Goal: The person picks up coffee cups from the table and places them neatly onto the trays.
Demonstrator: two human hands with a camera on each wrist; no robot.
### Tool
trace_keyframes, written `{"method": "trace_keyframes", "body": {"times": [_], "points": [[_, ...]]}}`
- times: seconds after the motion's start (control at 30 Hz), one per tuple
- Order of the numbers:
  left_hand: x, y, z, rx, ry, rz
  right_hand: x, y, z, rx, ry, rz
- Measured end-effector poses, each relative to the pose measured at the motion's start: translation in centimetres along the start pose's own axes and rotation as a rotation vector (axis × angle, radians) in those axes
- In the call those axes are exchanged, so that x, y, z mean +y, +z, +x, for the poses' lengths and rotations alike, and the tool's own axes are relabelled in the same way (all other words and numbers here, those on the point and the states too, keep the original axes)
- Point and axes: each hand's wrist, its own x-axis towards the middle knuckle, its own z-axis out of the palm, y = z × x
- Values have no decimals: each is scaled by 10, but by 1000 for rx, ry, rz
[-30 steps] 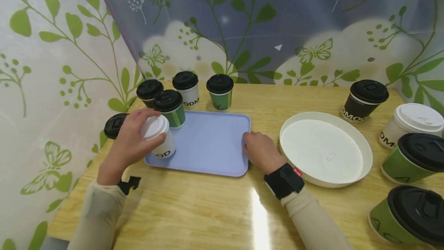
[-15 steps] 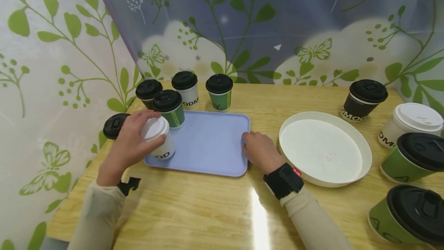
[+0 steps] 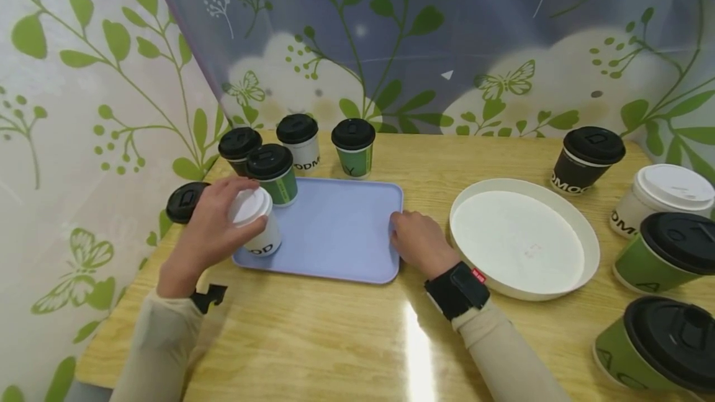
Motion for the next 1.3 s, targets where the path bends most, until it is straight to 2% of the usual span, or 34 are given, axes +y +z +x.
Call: {"method": "trace_keyframes", "body": {"times": [0.97, 1.3], "points": [[-3, 3, 2, -33, 0, 2, -1, -2, 1, -13, 17, -5], [-4, 2, -1, -42, 5, 0, 0, 0, 1, -17, 16, -3]]}}
